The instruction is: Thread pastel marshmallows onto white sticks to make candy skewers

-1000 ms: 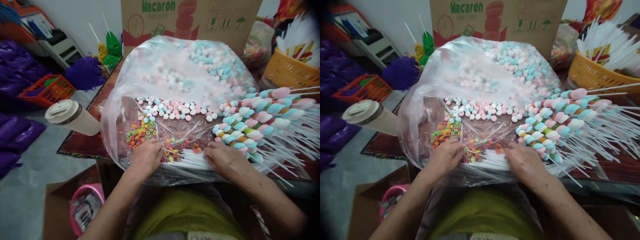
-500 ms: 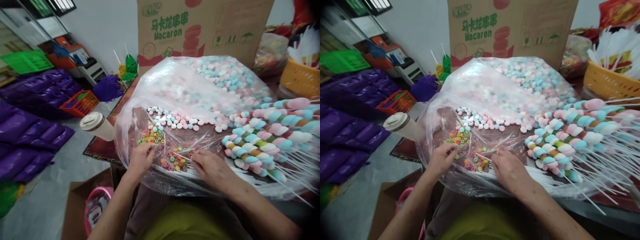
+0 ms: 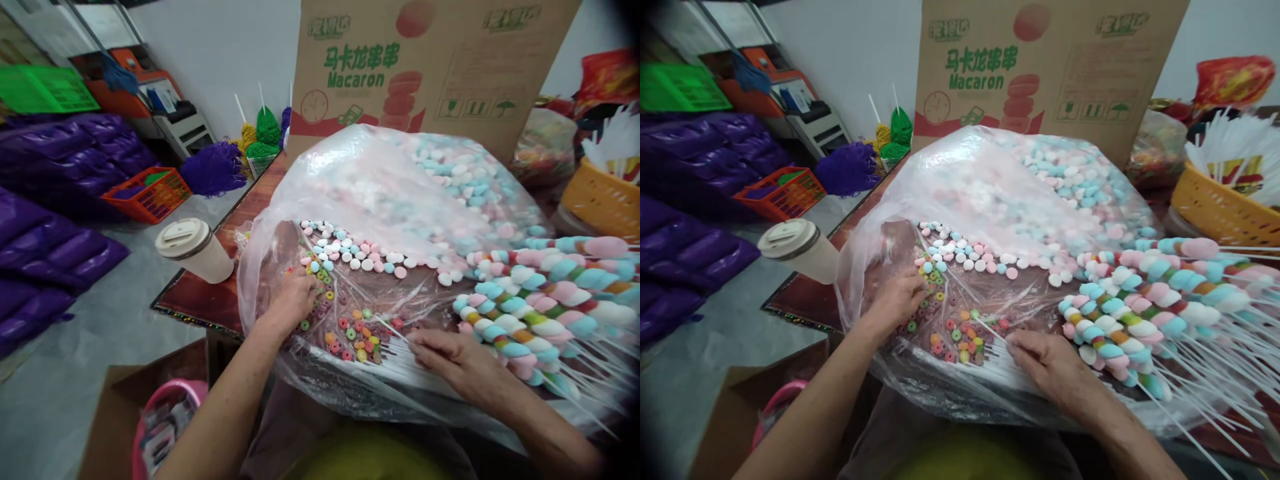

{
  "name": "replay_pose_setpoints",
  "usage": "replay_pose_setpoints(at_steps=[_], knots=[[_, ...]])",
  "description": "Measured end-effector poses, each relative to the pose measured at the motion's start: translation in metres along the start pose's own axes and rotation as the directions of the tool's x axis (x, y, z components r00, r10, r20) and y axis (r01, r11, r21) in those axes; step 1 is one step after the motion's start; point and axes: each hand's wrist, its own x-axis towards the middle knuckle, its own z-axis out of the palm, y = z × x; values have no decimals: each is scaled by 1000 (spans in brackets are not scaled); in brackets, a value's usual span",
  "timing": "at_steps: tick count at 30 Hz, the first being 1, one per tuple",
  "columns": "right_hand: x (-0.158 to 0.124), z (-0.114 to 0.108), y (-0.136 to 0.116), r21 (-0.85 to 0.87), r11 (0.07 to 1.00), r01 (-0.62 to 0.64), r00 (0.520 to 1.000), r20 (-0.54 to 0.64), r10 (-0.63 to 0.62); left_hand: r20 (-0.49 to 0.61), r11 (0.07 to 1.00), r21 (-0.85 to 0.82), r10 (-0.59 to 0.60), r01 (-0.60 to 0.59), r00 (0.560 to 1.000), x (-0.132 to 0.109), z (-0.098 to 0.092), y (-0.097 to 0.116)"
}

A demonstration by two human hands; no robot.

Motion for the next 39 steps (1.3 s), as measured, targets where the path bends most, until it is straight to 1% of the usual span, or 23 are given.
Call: replay_pose_setpoints(at_steps=[2,5,7,9,11,13,17,20,24,25,26,27,28,29,30,31,32,33,34,35,36,37,39], knots=[[-1,2,1,-18,1000,-11,1000,22,12,14,999,20,30,-30,999,-5,-3,-9],[1,3,-2,-50,998,-33,999,-45,31,4,999,40,-16,16,1000,-7,-10,-15],[4,2,-8,-65,997,-42,993,-111,34,-30,998,35,-49,50,998,-4,-12,-11],[7,0,-14,-80,995,-57,982,-183,41,-31,1000,10,-29,30,999,2,-11,-3],[10,-2,-20,-96,993,-71,967,-252,45,16,1000,-22,6,-6,1000,9,-8,6],[13,-2,-25,-110,991,-70,957,-288,35,62,999,-43,18,-15,998,14,-4,10],[32,-3,-34,-146,988,-55,969,-248,17,73,996,-91,13,-7,997,17,0,5],[64,4,-43,-191,978,-82,984,-170,49,57,991,-134,14,-6,998,16,2,-1],[106,22,-53,-202,976,-83,993,-96,65,-9,985,-172,-29,27,1000,11,7,-7],[112,26,-53,-187,979,-76,995,-79,63,-37,973,-224,-56,46,998,9,8,-9],[115,28,-53,-166,983,-72,996,-65,62,-67,944,-322,-98,71,993,6,9,-12],[117,28,-52,-139,988,-71,997,-52,64,-90,881,-463,-157,98,984,2,10,-15],[117,26,-50,-109,991,-74,997,-40,70,-86,765,-633,-225,121,970,-3,10,-17],[115,24,-47,-89,993,-81,996,-30,79,-49,591,-795,-288,137,957,-8,10,-20],[112,20,-44,-40,995,-90,996,-15,89,17,381,-913,-325,147,946,-13,11,-21],[109,16,-41,60,993,-102,995,10,102,91,179,-971,-328,157,940,-18,10,-22],[105,12,-39,213,970,-121,992,50,113,161,-1,-986,-306,169,938,-22,10,-22],[102,9,-37,402,904,-145,988,99,115,215,-150,-972,-272,180,938,-26,10,-21],[99,7,-36,589,789,-177,983,150,108,252,-264,-946,-236,188,938,-29,9,-19],[97,6,-36,737,642,-211,976,194,97,274,-351,-917,-204,191,940,-32,8,-16],[95,6,-37,829,505,-239,970,228,85,289,-419,-887,-171,196,942,-35,7,-14],[93,6,-38,872,415,-259,965,249,79,301,-472,-858,-143,203,943,-36,6,-11],[90,8,-41,911,306,-275,961,266,73,316,-541,-814,-109,210,942,-40,4,-3]])
